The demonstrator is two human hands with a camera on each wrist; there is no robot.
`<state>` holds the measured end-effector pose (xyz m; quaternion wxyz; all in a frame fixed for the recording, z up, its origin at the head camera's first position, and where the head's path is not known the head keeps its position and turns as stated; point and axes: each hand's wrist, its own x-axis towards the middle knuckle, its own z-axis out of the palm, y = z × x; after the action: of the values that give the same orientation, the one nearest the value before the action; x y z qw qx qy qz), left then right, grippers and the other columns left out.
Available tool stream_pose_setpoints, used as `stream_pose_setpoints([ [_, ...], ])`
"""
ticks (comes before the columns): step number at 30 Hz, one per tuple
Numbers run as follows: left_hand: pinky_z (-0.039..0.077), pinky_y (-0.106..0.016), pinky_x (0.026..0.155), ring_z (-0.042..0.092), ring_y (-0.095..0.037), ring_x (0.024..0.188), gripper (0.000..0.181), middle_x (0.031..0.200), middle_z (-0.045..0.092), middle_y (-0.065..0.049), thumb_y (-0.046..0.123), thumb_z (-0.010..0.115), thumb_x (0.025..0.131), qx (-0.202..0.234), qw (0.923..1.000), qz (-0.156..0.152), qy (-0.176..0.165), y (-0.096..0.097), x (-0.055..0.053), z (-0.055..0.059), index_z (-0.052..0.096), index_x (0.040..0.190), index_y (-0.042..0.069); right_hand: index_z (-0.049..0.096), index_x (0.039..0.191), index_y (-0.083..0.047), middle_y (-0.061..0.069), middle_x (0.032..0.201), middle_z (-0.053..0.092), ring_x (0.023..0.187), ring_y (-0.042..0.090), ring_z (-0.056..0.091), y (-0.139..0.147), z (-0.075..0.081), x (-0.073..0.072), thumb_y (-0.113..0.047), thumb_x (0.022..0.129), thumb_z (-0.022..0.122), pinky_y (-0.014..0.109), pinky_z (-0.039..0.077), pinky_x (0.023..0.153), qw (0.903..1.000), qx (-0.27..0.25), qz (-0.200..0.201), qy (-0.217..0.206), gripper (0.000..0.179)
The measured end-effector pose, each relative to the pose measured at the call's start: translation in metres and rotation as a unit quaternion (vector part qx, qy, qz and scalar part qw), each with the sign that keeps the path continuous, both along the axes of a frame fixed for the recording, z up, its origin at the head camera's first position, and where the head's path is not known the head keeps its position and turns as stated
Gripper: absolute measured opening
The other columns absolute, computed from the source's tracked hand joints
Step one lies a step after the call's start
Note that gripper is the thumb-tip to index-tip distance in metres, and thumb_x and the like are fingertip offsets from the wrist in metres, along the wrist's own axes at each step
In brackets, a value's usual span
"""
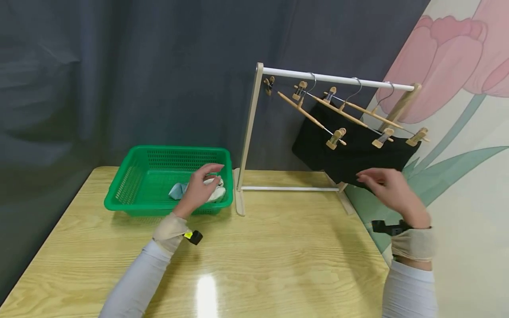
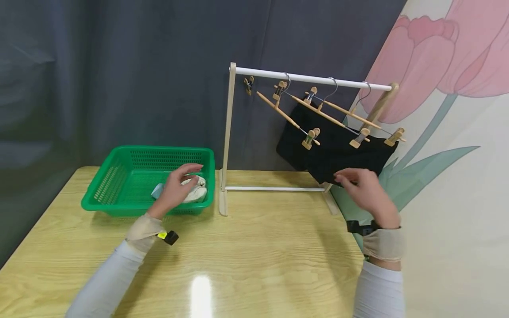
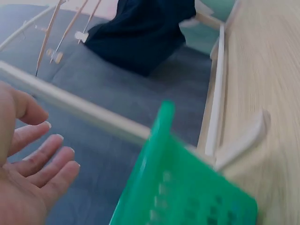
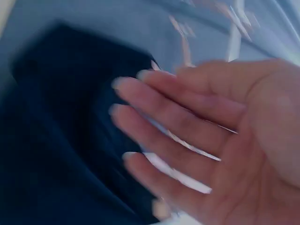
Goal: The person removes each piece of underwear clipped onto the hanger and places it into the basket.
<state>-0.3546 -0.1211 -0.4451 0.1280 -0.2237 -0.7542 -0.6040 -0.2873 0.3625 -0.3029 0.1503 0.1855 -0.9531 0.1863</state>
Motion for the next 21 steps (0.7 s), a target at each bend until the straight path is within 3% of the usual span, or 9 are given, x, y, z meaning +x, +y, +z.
stream_pose_setpoints([
  [3, 0.043, -0.051, 0.112, 0.049, -0.036, 0.136, 0.039, 0.147, 0.052, -0.018, 0.006, 0.057, 0.103, -0.022, 0.9994, -0.014, -0.022, 0.017, -0.007, 0.005, 0.056, 0.143, 0.003, 0.073, 0.116, 0.002, -0.008, 0.104, 0.072, 0.088, -0.023, 0.045, 0.023, 0.026, 0.001, -0.01, 0.103, 0.054, 0.008, 0.038, 0.069, 0.9914, -0.048, -0.076, 0.095, 0.026],
  [5, 0.041, -0.051, 0.114, 0.046, -0.036, 0.14, 0.043, 0.151, 0.048, -0.018, 0.007, 0.056, 0.104, -0.03, 0.9989, -0.018, -0.031, 0.027, -0.013, 0.008, 0.051, 0.147, 0.004, 0.071, 0.12, 0.002, -0.007, 0.106, 0.067, 0.1, -0.008, 0.056, 0.033, 0.041, -0.006, -0.013, 0.103, 0.053, 0.01, 0.04, 0.082, 0.9792, -0.078, -0.124, 0.141, 0.03],
  [7, 0.04, -0.049, 0.115, 0.044, -0.035, 0.142, 0.047, 0.154, 0.044, -0.017, 0.009, 0.054, 0.105, -0.038, 0.9984, -0.014, -0.039, 0.037, -0.02, 0.01, 0.046, 0.151, 0.005, 0.068, 0.126, 0.004, 0.005, 0.118, 0.066, 0.118, 0.014, 0.058, 0.043, 0.053, -0.018, -0.014, 0.102, 0.052, 0.023, 0.04, 0.103, 0.9698, -0.091, -0.155, 0.165, 0.034],
  [9, 0.039, -0.05, 0.115, 0.043, -0.036, 0.142, 0.051, 0.156, 0.041, -0.018, 0.009, 0.053, 0.106, -0.04, 0.998, -0.009, -0.047, 0.046, -0.027, 0.013, 0.04, 0.155, 0.005, 0.062, 0.134, 0.006, 0.026, 0.132, 0.059, 0.133, 0.038, 0.049, 0.054, 0.063, -0.03, -0.012, 0.1, 0.052, 0.044, 0.035, 0.115, 0.9661, -0.094, -0.174, 0.166, 0.039],
  [11, 0.039, -0.051, 0.115, 0.042, -0.037, 0.142, 0.054, 0.157, 0.039, -0.019, 0.011, 0.053, 0.106, -0.044, 0.9978, -0.002, -0.051, 0.053, -0.034, 0.015, 0.036, 0.157, 0.005, 0.053, 0.142, 0.009, 0.035, 0.145, 0.046, 0.14, 0.051, 0.036, 0.065, 0.069, -0.041, -0.012, 0.1, 0.051, 0.063, 0.023, 0.117, 0.9671, -0.085, -0.189, 0.148, 0.047],
  [13, 0.039, -0.051, 0.115, 0.04, -0.038, 0.144, 0.057, 0.158, 0.037, -0.02, 0.012, 0.053, 0.106, -0.047, 0.9974, 0.003, -0.055, 0.059, -0.04, 0.017, 0.032, 0.159, 0.005, 0.044, 0.147, 0.011, 0.038, 0.153, 0.036, 0.145, 0.054, 0.025, 0.074, 0.071, -0.052, -0.013, 0.1, 0.051, 0.066, 0.013, 0.119, 0.97, -0.07, -0.195, 0.127, 0.053],
  [16, 0.036, -0.051, 0.117, 0.033, -0.036, 0.149, 0.062, 0.164, 0.028, -0.018, 0.016, 0.053, 0.107, -0.056, 0.9966, 0.005, -0.061, 0.065, -0.048, 0.017, 0.025, 0.162, 0.006, 0.04, 0.148, 0.014, 0.041, 0.149, 0.037, 0.142, 0.056, 0.028, 0.081, 0.069, -0.066, -0.015, 0.101, 0.052, 0.065, 0.011, 0.12, 0.9737, -0.039, -0.193, 0.114, 0.056],
  [19, 0.035, -0.052, 0.118, 0.027, -0.035, 0.152, 0.064, 0.167, 0.023, -0.017, 0.019, 0.051, 0.108, -0.057, 0.9961, 0.004, -0.067, 0.07, -0.053, 0.014, 0.021, 0.163, 0.007, 0.042, 0.147, 0.014, 0.044, 0.134, 0.048, 0.125, 0.056, 0.043, 0.084, 0.062, -0.076, -0.017, 0.101, 0.054, 0.063, 0.026, 0.113, 0.9754, -0.032, -0.188, 0.11, 0.056],
  [21, 0.037, -0.052, 0.116, 0.033, -0.036, 0.149, 0.061, 0.164, 0.029, -0.019, 0.018, 0.05, 0.108, -0.051, 0.9964, 0.01, -0.068, 0.074, -0.057, 0.011, 0.024, 0.162, 0.006, 0.044, 0.146, 0.013, 0.044, 0.129, 0.051, 0.117, 0.054, 0.045, 0.084, 0.056, -0.08, -0.02, 0.102, 0.053, 0.064, 0.033, 0.104, 0.9761, -0.041, -0.189, 0.1, 0.055],
])
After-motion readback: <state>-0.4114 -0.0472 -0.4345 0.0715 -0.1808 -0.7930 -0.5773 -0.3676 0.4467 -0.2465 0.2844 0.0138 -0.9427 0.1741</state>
